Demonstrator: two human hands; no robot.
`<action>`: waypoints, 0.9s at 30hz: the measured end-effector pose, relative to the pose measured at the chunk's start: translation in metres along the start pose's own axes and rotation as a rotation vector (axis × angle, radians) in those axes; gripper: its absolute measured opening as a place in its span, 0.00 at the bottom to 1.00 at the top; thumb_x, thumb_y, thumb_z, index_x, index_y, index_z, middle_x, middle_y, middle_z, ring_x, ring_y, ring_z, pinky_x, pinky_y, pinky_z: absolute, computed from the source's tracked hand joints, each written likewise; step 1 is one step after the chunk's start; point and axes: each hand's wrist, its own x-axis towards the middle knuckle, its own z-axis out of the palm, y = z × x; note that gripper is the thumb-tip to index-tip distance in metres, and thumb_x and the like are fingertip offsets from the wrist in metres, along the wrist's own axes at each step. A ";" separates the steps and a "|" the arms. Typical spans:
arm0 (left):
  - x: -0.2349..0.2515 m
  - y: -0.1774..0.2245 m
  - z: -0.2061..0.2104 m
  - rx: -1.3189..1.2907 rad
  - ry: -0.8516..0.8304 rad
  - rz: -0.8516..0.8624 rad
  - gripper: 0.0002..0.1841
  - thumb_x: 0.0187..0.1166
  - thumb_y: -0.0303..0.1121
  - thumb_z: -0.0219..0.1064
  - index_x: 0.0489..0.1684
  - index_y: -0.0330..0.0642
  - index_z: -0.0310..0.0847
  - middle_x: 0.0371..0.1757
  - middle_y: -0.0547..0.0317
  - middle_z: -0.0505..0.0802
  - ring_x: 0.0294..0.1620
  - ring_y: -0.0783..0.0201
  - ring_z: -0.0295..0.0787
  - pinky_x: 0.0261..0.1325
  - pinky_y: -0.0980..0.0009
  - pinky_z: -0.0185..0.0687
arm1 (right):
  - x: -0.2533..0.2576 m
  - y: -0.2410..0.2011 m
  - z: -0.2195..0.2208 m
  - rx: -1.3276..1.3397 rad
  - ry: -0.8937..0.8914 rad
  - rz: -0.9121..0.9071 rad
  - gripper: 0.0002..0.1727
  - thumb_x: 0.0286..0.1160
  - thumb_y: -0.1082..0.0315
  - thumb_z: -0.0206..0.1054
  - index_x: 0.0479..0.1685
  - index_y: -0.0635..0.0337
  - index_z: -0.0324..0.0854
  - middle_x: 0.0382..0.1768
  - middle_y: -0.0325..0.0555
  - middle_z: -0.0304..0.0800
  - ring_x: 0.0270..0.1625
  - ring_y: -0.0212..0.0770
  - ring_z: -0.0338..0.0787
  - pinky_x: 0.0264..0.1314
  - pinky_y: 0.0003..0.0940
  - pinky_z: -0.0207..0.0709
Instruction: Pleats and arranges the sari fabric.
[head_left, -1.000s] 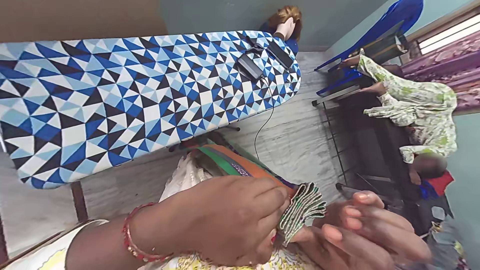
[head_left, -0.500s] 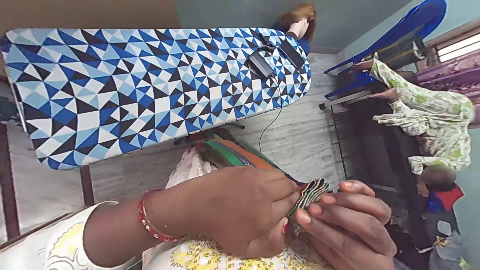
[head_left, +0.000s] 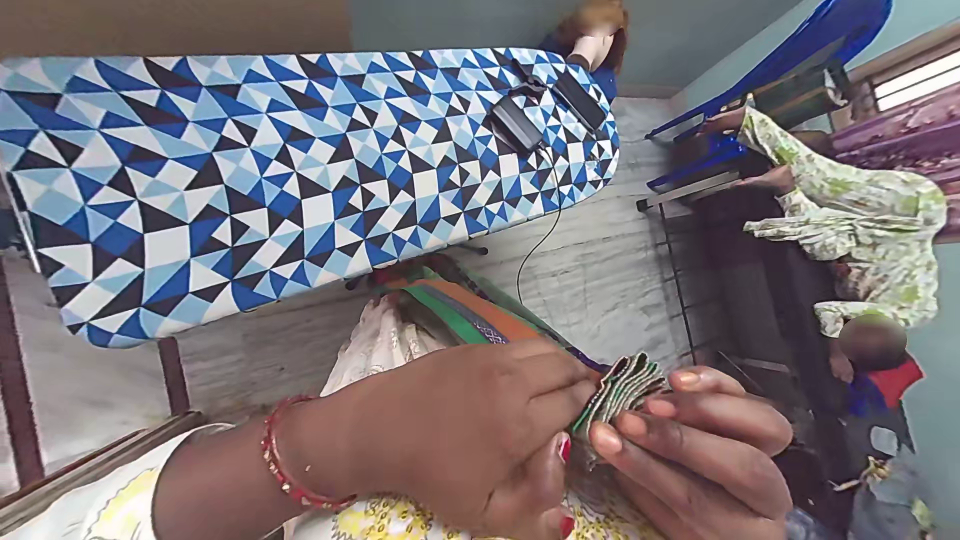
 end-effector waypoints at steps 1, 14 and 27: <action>0.000 0.000 -0.001 -0.013 0.005 -0.008 0.28 0.89 0.44 0.44 0.61 0.26 0.82 0.59 0.38 0.90 0.62 0.50 0.87 0.66 0.66 0.80 | 0.001 0.000 0.001 -0.001 0.002 -0.002 0.10 0.79 0.68 0.69 0.56 0.48 0.85 0.59 0.27 0.82 0.72 0.27 0.74 0.85 0.28 0.56; 0.003 -0.003 -0.013 0.016 -0.049 -0.025 0.29 0.87 0.46 0.45 0.56 0.27 0.83 0.53 0.40 0.91 0.55 0.50 0.88 0.57 0.65 0.82 | 0.009 0.001 0.008 0.003 0.010 0.000 0.06 0.79 0.68 0.68 0.50 0.49 0.84 0.54 0.30 0.81 0.68 0.28 0.77 0.85 0.30 0.58; -0.005 -0.009 -0.008 0.049 0.044 0.006 0.23 0.90 0.44 0.55 0.56 0.29 0.84 0.52 0.43 0.92 0.57 0.55 0.88 0.62 0.72 0.80 | 0.014 0.001 0.017 0.098 0.067 0.112 0.05 0.81 0.63 0.69 0.49 0.46 0.80 0.47 0.30 0.83 0.62 0.27 0.81 0.83 0.32 0.62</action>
